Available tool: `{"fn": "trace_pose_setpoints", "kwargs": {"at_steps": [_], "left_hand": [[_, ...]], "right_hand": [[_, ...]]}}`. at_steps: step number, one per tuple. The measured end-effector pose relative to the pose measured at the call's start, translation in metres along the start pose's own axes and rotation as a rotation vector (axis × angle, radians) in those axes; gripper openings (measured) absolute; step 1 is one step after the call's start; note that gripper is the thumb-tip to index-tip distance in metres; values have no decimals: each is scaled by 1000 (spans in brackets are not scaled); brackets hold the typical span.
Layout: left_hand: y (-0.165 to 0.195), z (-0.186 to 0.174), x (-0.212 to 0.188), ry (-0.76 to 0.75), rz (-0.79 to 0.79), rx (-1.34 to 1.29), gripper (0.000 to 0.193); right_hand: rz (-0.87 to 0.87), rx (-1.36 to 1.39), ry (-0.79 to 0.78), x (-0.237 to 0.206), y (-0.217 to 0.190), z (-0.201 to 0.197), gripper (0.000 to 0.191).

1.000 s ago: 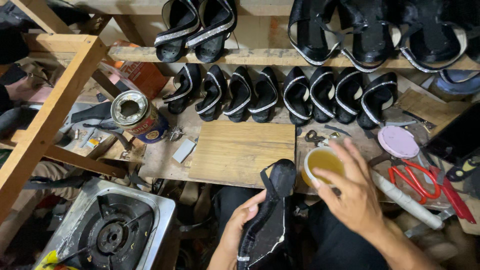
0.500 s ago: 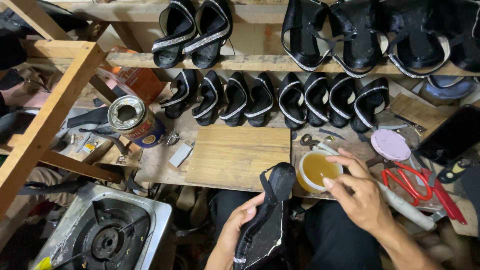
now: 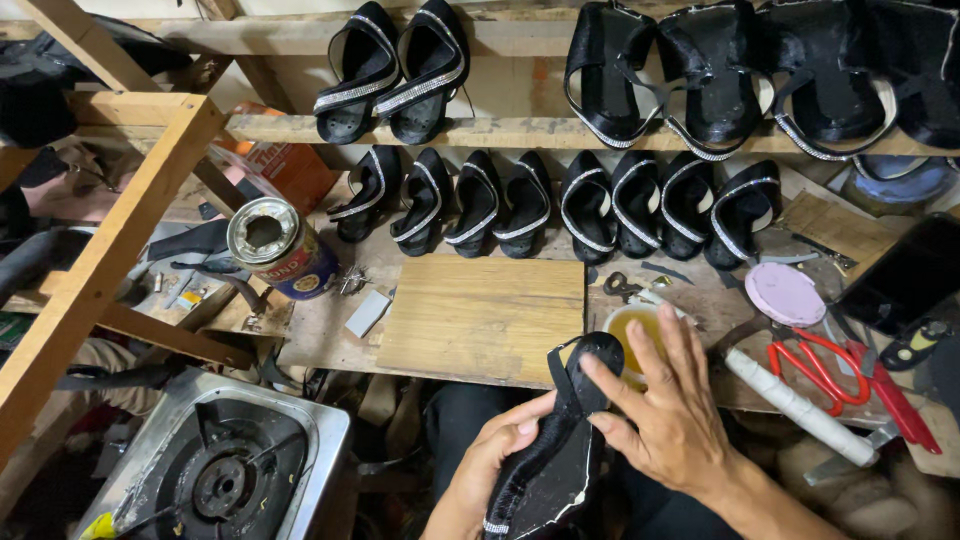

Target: The person repeatedly dips fingers into a small container of yellow liquid and rubs it onto the soles and edges of black sandals. They handle several sandals one at a time, turning them over to coat different areas, then place them back on a wooden shelf.

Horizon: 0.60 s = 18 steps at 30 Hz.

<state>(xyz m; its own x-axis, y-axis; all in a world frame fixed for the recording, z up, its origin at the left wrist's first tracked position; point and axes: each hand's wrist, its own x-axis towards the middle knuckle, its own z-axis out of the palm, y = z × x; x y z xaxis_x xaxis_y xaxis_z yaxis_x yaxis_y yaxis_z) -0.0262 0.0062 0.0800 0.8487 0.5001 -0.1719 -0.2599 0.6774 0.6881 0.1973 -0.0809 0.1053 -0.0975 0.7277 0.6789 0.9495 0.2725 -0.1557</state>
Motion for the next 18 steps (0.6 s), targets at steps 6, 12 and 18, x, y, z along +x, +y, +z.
{"fn": "trace_pose_setpoints", "kwargs": {"at_steps": [6,12,18], "left_hand": [[3,2,-1,-49,24,6,62],[8,8,-4,-40,13,62,61],[8,9,-5,-56,-13,78,64]], "right_hand": [[65,295,-26,-5,-13,-3,35],[41,104,52,5,-7,-2,37],[58,18,96,8,-14,-7,35]]}}
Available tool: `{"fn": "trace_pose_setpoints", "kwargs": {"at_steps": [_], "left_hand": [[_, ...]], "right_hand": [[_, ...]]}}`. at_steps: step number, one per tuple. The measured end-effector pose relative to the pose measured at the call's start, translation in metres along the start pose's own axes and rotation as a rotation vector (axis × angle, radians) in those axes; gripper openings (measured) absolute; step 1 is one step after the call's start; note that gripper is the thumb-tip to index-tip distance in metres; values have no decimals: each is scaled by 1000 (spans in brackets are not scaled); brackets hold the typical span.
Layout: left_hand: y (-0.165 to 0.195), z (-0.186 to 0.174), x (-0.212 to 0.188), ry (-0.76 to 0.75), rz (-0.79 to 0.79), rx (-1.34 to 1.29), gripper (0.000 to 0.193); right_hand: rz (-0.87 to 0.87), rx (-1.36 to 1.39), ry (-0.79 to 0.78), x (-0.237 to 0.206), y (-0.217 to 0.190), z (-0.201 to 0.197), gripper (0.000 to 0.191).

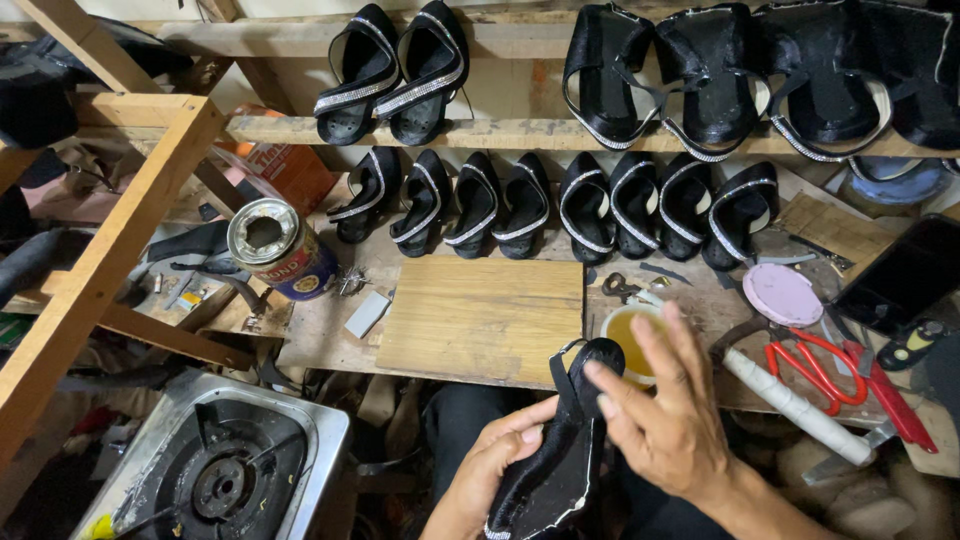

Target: The person repeatedly dips fingers into a small container of yellow liquid and rubs it onto the soles and edges of black sandals. They handle several sandals one at a time, turning them over to coat different areas, then place them back on a wooden shelf.

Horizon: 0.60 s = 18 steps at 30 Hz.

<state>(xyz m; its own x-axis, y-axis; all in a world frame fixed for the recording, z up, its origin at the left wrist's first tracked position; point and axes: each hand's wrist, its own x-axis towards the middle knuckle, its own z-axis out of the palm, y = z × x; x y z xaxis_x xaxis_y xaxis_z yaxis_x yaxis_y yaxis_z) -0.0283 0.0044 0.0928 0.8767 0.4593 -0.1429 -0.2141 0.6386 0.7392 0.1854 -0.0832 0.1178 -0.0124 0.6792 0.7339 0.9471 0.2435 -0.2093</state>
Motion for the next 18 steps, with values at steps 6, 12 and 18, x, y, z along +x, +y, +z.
{"fn": "trace_pose_setpoints", "kwargs": {"at_steps": [6,12,18], "left_hand": [[-6,-4,2,45,3,58,65],[-8,-3,1,66,18,-39,66],[2,-2,6,218,126,-55,73]], "right_hand": [[95,-15,19,4,-5,-1,33],[158,26,-5,3,-1,0,31],[299,-83,-119,2,37,-4,35]]}}
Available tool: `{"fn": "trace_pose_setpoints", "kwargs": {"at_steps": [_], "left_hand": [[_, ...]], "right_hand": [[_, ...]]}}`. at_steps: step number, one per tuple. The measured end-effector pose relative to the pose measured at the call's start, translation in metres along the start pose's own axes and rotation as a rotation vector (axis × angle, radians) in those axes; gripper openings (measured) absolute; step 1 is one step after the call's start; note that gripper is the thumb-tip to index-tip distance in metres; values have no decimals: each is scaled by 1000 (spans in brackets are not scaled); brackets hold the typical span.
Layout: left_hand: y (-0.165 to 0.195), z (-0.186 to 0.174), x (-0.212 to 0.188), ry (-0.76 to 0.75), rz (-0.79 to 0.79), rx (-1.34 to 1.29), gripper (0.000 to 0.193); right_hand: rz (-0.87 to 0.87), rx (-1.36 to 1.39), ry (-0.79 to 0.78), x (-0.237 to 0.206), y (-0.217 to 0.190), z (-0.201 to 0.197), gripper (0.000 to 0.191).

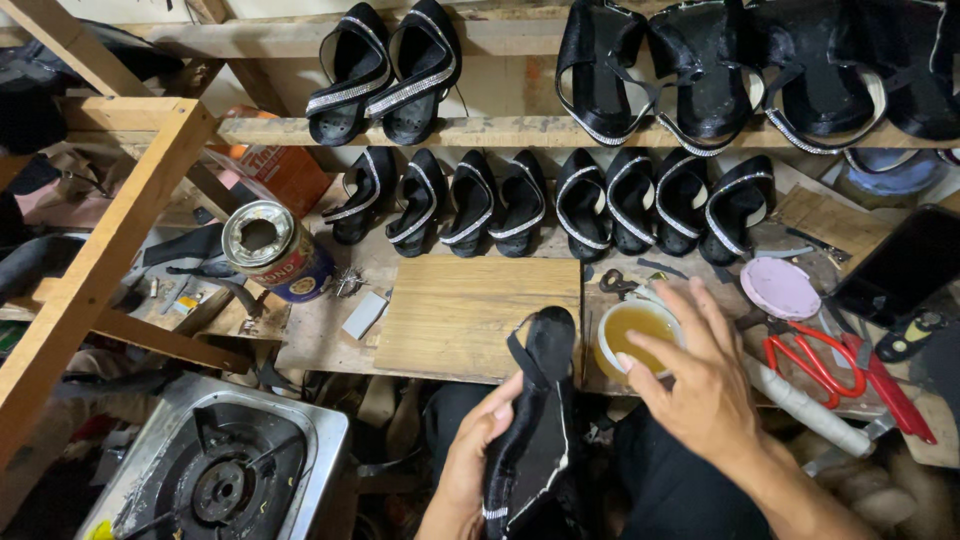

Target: The person repeatedly dips fingers into a small container of yellow liquid and rubs it onto the soles and edges of black sandals. They handle several sandals one at a time, turning them over to coat different areas, then place them back on a wooden shelf.

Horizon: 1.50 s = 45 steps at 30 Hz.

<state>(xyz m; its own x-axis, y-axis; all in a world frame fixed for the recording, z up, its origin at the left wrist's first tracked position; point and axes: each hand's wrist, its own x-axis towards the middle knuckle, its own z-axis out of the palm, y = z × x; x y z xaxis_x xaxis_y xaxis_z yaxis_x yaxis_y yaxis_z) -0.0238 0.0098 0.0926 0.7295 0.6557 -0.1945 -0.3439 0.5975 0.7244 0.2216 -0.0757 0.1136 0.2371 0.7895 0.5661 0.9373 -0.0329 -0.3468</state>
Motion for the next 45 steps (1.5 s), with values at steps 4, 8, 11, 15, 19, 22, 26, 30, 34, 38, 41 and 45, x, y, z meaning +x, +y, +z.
{"fn": "trace_pose_setpoints", "kwargs": {"at_steps": [4,8,11,15,19,22,26,30,34,38,41,45], "left_hand": [[1,1,6,-26,60,-35,74],[-5,1,9,56,55,-80,73],[-8,-2,10,-23,145,-53,72],[-13,2,14,0,137,-37,71],[-20,13,14,-37,113,-61,70],[-23,18,14,-68,103,-81,69],[-24,19,9,-101,91,-47,67],[-25,17,5,-67,55,-5,64],[-28,16,9,-65,70,-40,63],[-32,14,12,25,62,-63,62],[-34,13,16,23,76,-74,60],[-33,8,19,80,126,-87,59]], "right_hand": [[-47,-145,-101,5,18,4,66],[33,-48,-136,-3,27,5,46],[110,29,-112,-11,30,2,36],[123,238,-164,-12,24,-6,30],[-73,469,-113,-21,-12,-9,29],[-255,476,-88,-23,-32,-5,44],[-246,362,-103,-16,-36,1,42],[-268,358,-79,-12,-30,1,38],[-305,288,-58,-14,-32,0,36],[-325,375,-39,-20,-40,-1,34],[-279,361,-59,-21,-35,-1,28],[-76,146,-74,-2,-4,3,24]]}}
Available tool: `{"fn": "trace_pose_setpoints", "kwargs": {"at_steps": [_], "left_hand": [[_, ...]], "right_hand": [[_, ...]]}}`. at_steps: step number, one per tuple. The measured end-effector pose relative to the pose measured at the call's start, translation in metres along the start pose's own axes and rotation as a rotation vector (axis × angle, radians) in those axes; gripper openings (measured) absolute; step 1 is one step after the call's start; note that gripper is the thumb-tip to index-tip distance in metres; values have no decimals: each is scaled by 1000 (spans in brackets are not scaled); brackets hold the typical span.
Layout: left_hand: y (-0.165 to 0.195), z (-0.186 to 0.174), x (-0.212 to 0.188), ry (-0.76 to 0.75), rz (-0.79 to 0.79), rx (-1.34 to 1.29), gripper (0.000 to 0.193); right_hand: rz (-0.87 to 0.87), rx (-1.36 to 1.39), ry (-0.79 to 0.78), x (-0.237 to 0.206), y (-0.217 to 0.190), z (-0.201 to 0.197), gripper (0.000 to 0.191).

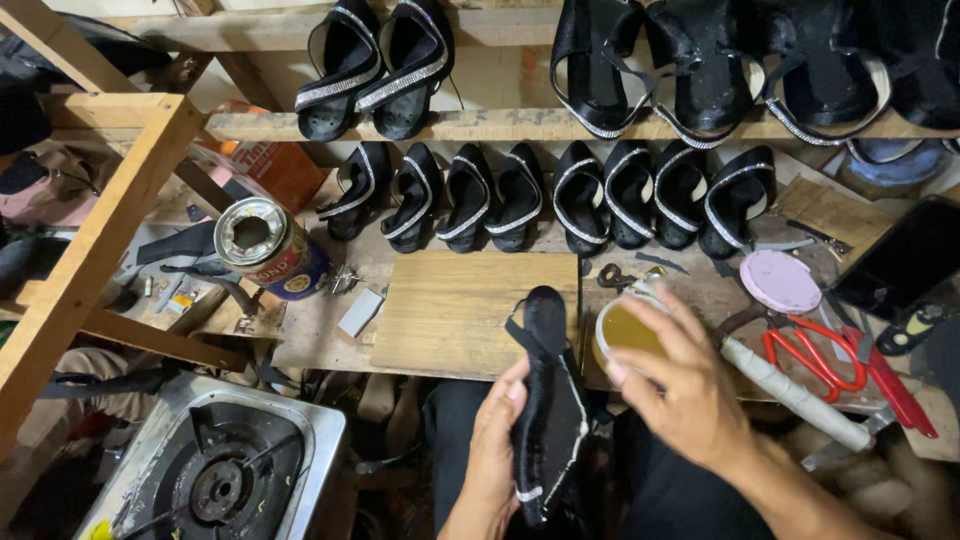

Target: The person repeatedly dips fingers into a small container of yellow liquid and rubs it onto the soles and edges of black sandals. They handle several sandals one at a time, turning them over to coat different areas, then place them back on a wooden shelf.

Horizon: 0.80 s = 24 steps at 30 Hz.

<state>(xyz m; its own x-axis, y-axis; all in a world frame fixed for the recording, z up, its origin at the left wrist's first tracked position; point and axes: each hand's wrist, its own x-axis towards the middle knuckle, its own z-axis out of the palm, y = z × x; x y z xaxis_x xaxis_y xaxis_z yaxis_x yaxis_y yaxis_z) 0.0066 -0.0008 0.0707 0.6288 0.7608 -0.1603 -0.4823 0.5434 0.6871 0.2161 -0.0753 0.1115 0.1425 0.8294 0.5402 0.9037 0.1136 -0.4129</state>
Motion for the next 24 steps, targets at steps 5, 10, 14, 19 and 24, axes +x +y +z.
{"fn": "trace_pose_setpoints", "kwargs": {"at_steps": [5,10,14,19,24], "left_hand": [[4,-6,2,60,5,-77,63],[2,-6,3,75,5,-110,65],[0,-2,4,83,15,-95,65],[-7,9,4,44,54,-64,65],[-12,19,3,-18,86,-84,63]], "right_hand": [[87,-194,-52,4,26,-3,55],[68,-143,-24,-9,35,-2,45],[247,3,-48,-16,38,-3,36],[122,352,-39,-23,9,-14,29],[-118,435,-58,-35,-46,-3,43]]}}
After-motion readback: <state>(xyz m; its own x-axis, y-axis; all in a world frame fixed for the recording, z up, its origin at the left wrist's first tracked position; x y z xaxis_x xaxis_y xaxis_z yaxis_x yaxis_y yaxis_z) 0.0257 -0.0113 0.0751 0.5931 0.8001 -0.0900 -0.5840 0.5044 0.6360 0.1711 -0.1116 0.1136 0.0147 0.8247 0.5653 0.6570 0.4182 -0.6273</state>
